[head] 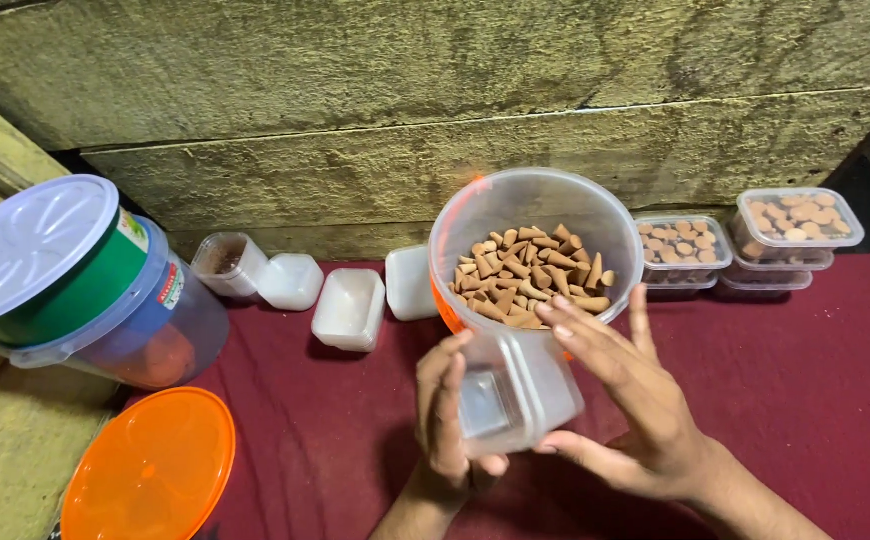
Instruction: Manually sorting and packaging incense cones from a large bucket into smaller plastic containers.
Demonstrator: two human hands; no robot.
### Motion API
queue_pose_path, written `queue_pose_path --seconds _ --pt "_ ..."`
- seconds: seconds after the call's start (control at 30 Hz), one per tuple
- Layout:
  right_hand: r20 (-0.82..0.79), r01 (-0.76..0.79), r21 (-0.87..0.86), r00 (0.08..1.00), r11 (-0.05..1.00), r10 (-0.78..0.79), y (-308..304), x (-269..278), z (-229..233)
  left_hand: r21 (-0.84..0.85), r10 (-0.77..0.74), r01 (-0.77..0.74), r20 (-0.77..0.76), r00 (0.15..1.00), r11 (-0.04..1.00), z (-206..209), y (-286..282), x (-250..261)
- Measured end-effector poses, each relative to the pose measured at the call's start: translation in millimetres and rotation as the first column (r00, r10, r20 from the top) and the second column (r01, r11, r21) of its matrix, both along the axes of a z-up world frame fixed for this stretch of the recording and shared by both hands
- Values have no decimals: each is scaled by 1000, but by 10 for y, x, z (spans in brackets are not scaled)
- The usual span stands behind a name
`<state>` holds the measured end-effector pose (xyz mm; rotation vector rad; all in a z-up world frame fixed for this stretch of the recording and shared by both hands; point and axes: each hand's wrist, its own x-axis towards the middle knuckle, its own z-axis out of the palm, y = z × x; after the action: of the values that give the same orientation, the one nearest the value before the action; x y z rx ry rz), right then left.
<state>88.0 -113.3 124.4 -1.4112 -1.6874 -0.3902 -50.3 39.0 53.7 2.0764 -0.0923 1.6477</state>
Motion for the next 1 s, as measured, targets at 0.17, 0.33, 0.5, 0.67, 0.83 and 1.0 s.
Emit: queue_pose_path --seconds 0.17,0.33,0.5,0.67,0.83,1.0 --pt "-31 -70 16 997 997 70 -31 -49 90 22 -29 28 37 999 999 42 -96 67" --pt "-135 -142 49 980 989 147 -59 16 115 -36 -98 102 84 992 994 84 -112 46" --pt "-236 -147 59 959 987 157 -176 211 28 -225 -224 271 211 951 936 -95 -33 100" --pt "-272 -67 265 952 962 141 -316 421 -56 -285 -155 204 184 971 937 150 7 14" --pt "-466 -20 329 866 944 180 -200 111 198 -293 -342 351 84 936 889 244 -91 25" --pt "-254 -118 101 957 988 141 -155 243 -31 -412 -426 435 119 897 801 300 -142 38"
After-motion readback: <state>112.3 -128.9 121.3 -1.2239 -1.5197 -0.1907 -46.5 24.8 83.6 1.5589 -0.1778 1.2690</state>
